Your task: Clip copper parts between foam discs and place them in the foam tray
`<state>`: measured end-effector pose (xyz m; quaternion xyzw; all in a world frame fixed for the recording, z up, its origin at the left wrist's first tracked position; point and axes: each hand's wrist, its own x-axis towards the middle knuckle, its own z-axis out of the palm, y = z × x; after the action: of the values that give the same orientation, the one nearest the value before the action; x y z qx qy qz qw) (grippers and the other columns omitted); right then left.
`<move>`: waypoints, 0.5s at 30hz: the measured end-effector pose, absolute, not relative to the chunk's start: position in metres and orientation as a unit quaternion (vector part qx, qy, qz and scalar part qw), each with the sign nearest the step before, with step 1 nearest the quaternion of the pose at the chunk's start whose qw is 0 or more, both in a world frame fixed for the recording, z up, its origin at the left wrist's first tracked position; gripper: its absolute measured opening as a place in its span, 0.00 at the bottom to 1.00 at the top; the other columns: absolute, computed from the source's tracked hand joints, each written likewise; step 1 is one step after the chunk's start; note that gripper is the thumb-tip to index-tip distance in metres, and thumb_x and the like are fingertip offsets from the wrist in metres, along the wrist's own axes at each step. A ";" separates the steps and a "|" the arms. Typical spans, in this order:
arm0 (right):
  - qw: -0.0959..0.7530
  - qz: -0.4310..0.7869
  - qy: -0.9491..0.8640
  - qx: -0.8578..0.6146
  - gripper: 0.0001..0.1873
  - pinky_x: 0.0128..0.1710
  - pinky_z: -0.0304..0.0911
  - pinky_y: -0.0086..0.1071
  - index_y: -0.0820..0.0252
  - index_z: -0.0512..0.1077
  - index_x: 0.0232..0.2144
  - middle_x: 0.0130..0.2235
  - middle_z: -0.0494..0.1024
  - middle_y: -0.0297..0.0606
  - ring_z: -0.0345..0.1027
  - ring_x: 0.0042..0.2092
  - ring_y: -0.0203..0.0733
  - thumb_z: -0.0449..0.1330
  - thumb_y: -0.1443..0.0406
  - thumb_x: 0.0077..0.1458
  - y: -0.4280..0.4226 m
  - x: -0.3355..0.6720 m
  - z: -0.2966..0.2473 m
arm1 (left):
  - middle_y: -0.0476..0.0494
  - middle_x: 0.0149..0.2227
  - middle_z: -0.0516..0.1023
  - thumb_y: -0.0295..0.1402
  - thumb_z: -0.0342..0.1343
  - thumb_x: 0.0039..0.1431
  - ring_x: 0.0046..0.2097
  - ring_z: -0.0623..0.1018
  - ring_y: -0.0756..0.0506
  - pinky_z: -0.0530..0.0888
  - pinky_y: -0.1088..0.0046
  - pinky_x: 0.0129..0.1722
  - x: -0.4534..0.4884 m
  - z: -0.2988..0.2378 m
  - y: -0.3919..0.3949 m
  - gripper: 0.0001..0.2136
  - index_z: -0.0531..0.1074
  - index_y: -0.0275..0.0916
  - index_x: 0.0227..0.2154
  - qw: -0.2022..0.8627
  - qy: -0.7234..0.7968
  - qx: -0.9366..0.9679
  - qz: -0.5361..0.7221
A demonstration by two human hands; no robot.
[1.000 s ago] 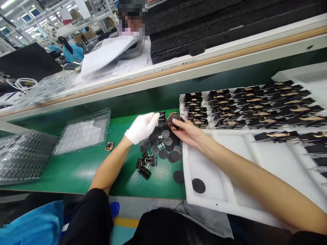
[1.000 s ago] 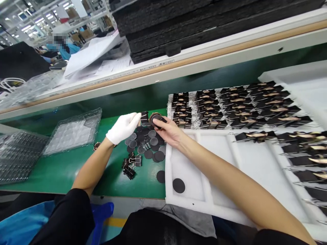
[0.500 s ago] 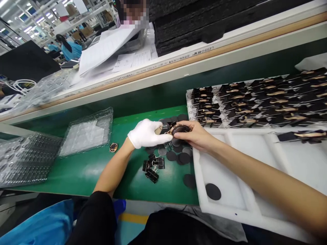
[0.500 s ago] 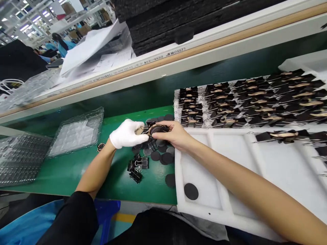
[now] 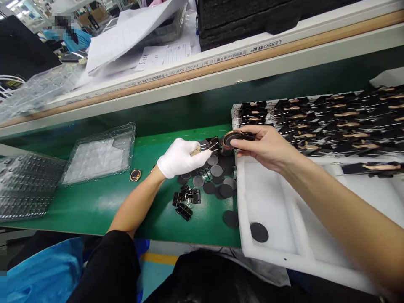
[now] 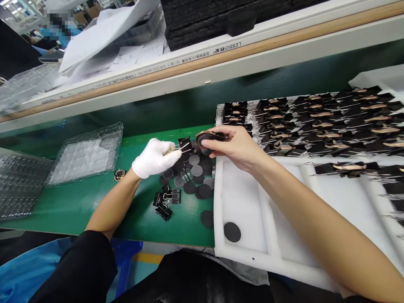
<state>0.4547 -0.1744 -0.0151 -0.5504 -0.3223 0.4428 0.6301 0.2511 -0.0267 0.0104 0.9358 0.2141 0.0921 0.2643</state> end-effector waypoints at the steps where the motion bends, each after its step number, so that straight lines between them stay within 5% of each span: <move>1: 0.618 0.435 -0.339 -0.561 0.22 0.25 0.72 0.28 0.57 0.86 0.35 0.37 0.85 0.42 0.78 0.36 0.44 0.82 0.54 0.38 -0.176 0.459 -0.012 | 0.54 0.18 0.52 0.51 0.51 0.64 0.23 0.54 0.52 0.55 0.70 0.26 0.251 0.009 -0.028 0.26 0.52 0.42 0.18 0.281 0.204 0.933 0.091; 7: 0.530 0.439 -0.409 -0.600 0.20 0.27 0.67 0.31 0.57 0.86 0.32 0.35 0.85 0.40 0.73 0.32 0.38 0.82 0.55 0.36 -0.182 0.472 0.000 | 0.55 0.19 0.56 0.50 0.51 0.65 0.23 0.57 0.53 0.56 0.73 0.25 0.252 0.008 -0.044 0.23 0.57 0.41 0.20 0.316 0.156 0.933 0.068; 15: 0.507 0.441 -0.464 -0.578 0.18 0.38 0.70 0.37 0.56 0.87 0.33 0.36 0.85 0.40 0.77 0.37 0.44 0.80 0.54 0.41 -0.185 0.476 -0.002 | 0.55 0.19 0.60 0.49 0.49 0.66 0.23 0.59 0.53 0.57 0.73 0.26 0.256 0.008 -0.056 0.22 0.59 0.41 0.21 0.312 0.130 0.940 0.052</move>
<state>0.4765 -0.1854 -0.0018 -0.5778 -0.4639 0.4406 0.5068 0.2563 -0.0565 0.0082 0.9399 0.1295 0.0523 0.3116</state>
